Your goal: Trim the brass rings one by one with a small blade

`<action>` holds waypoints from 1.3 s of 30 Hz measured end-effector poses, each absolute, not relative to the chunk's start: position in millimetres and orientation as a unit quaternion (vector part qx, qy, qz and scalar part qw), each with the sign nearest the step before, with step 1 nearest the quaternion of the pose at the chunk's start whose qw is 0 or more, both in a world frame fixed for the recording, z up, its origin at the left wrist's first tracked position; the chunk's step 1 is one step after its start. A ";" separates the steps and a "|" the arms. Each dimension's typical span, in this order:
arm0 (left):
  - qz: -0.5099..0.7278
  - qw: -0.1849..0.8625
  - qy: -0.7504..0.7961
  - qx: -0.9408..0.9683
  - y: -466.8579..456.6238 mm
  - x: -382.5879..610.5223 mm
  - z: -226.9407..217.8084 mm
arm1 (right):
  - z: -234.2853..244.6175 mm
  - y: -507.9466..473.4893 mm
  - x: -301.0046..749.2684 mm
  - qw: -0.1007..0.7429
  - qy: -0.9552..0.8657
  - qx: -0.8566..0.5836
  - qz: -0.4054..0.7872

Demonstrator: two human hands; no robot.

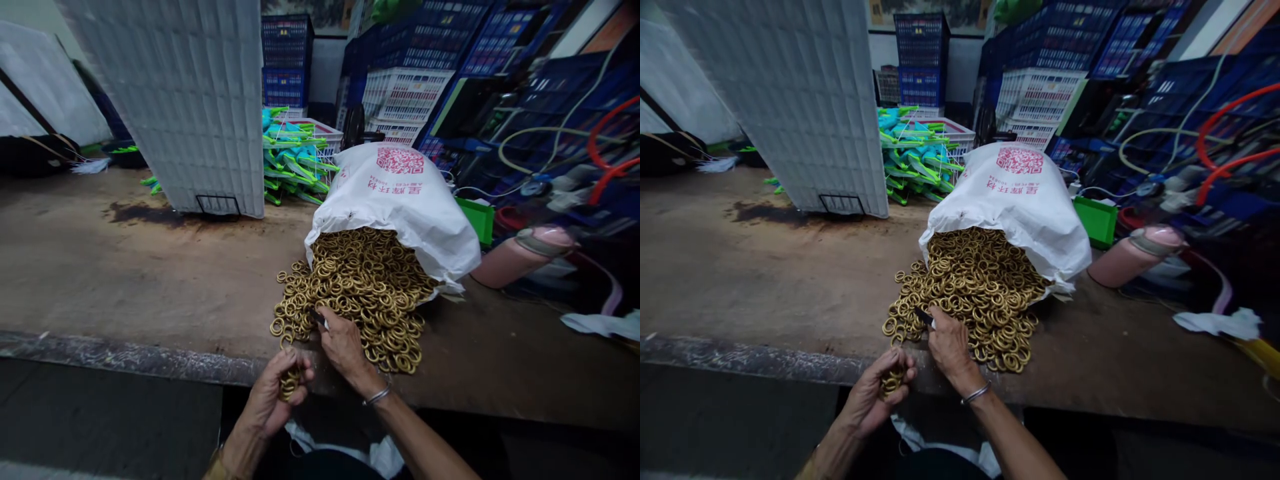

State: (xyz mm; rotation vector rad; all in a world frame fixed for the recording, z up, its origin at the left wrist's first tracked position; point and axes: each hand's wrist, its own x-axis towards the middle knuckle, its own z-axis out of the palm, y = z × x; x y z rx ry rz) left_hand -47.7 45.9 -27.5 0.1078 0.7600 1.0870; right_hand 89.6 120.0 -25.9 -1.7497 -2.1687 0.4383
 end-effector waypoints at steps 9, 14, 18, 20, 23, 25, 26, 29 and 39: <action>0.539 0.722 0.416 0.123 60.5 -26.6 -24.3 | -18.4 115.6 104.9 0.343 -0.679 -0.549 0.347; 0.536 0.645 0.491 0.234 62.7 -13.0 -27.4 | -3.7 101.1 107.1 0.367 -0.606 -0.519 0.479; 0.514 0.613 0.518 0.304 63.7 -3.4 -22.9 | -5.2 92.7 109.9 0.370 -0.573 -0.513 0.521; 0.509 0.595 0.528 0.331 63.9 -0.3 -18.1 | -5.5 90.0 113.0 0.361 -0.582 -0.509 0.522; 0.516 0.523 0.538 0.413 63.4 1.6 -11.7 | -1.7 87.7 120.1 0.347 -0.598 -0.509 0.512; 0.520 0.447 0.532 0.496 62.4 2.0 -9.7 | 1.7 87.3 125.1 0.347 -0.603 -0.508 0.507; 0.519 0.413 0.527 0.532 61.8 2.3 -9.3 | 2.9 87.4 127.2 0.347 -0.607 -0.508 0.503; 0.501 0.381 0.516 0.582 60.1 4.6 -9.0 | 2.8 88.0 131.2 0.343 -0.614 -0.519 0.486; 0.431 0.715 0.444 0.325 56.3 12.2 0.9 | -3.9 87.3 139.0 0.346 -0.601 -0.519 0.500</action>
